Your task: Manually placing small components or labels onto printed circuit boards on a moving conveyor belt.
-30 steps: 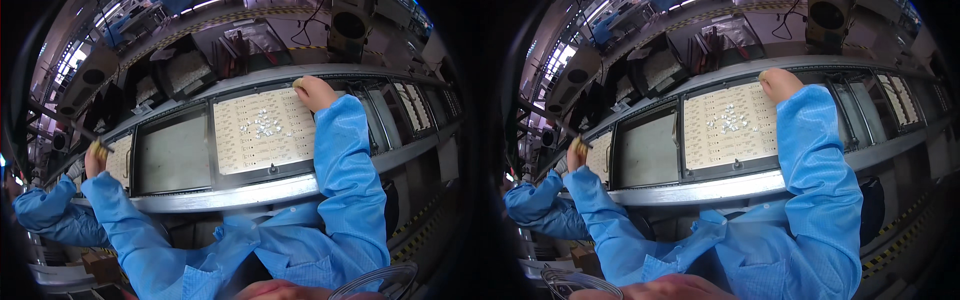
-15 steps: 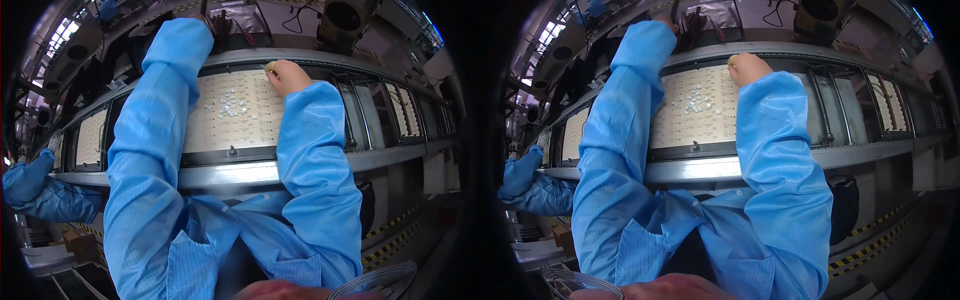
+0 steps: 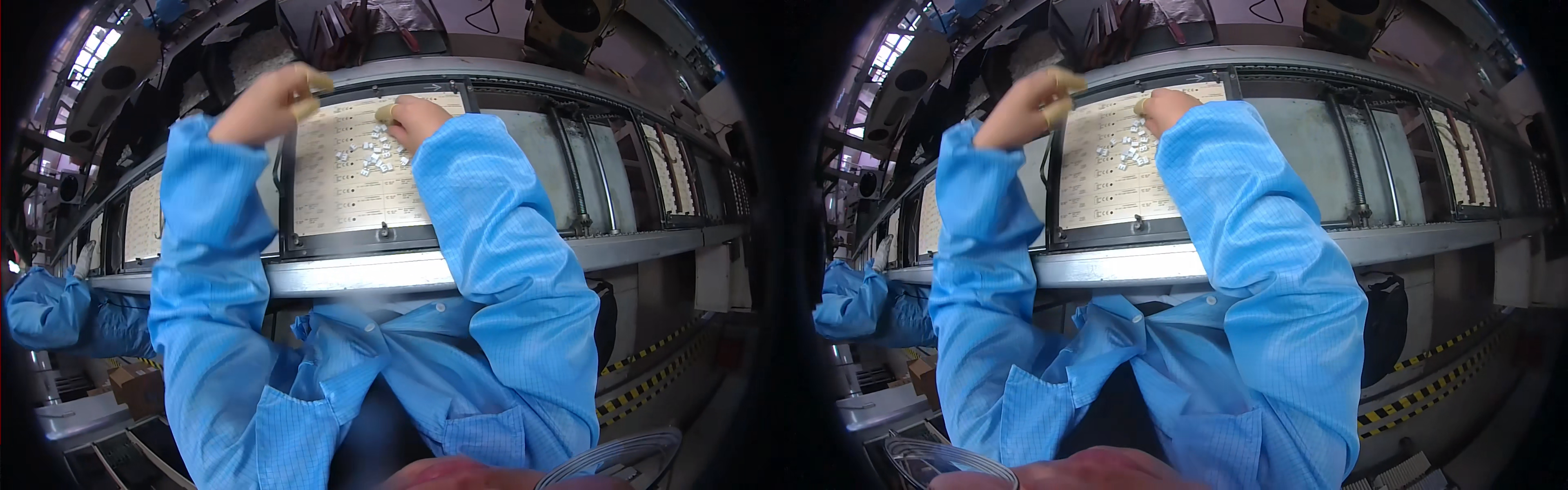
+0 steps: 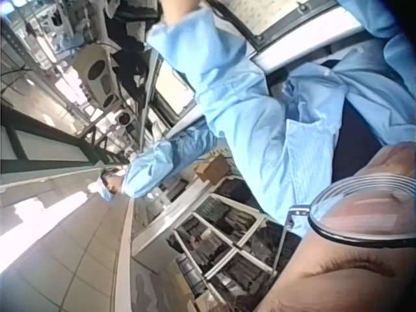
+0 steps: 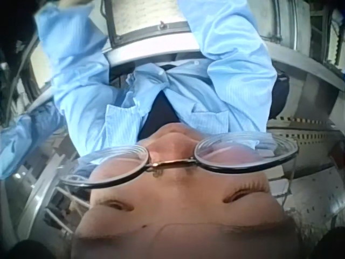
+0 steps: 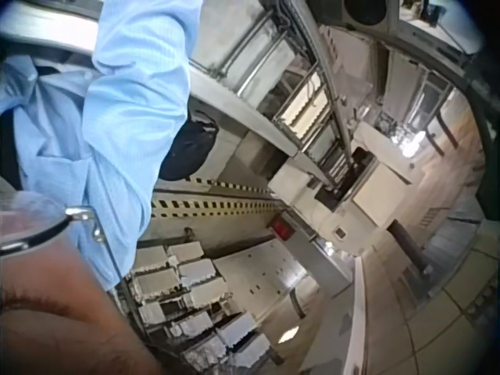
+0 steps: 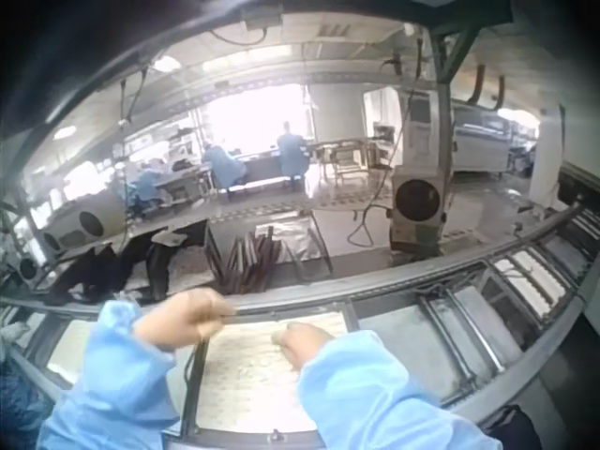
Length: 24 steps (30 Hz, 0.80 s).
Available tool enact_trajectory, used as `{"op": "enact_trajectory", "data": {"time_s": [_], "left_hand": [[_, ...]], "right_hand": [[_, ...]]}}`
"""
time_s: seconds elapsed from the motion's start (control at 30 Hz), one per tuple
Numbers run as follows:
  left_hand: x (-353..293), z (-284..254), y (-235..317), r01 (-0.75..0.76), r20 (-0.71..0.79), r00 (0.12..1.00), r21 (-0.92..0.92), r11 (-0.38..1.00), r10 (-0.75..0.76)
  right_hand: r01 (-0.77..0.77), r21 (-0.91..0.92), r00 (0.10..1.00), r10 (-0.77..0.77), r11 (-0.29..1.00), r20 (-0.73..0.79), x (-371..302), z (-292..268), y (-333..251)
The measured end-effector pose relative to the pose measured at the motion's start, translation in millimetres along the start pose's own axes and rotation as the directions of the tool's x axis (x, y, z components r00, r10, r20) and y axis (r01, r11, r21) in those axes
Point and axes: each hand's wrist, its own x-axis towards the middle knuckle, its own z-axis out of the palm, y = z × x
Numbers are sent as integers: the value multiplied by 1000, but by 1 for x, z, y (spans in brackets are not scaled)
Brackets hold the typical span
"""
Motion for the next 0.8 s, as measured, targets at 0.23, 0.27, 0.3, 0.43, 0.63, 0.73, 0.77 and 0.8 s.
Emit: {"op": "enact_trajectory", "data": {"time_s": [0.23,0.27,0.3,0.43,0.63,0.73,0.77,0.8], "left_hand": [[-48,52,-27,5,28,1000,-182,983,1],[-46,59,-24,-23,4,1000,-173,985,24],[-45,64,-23,-50,-20,999,-164,985,48],[-42,75,-36,-147,-72,988,-175,973,136],[-26,69,-54,64,-147,979,-449,891,-144],[-3,58,-67,56,-145,976,-560,827,-164],[3,53,-57,107,-189,956,-487,867,-225],[7,55,-53,109,-187,956,-492,864,-227]], "right_hand": [[-52,65,994,58,997,-95,2,-8,-9],[-131,133,981,148,982,-125,0,-14,-8],[-178,145,970,198,973,-138,-1,-22,-8],[-290,108,945,302,951,-122,5,-33,10],[-311,-68,949,307,948,-68,8,-27,13],[-262,-224,965,263,939,-25,9,-27,6],[-262,-226,964,265,938,-21,9,-26,6],[-269,-277,961,276,923,-14,9,-23,5]]}}
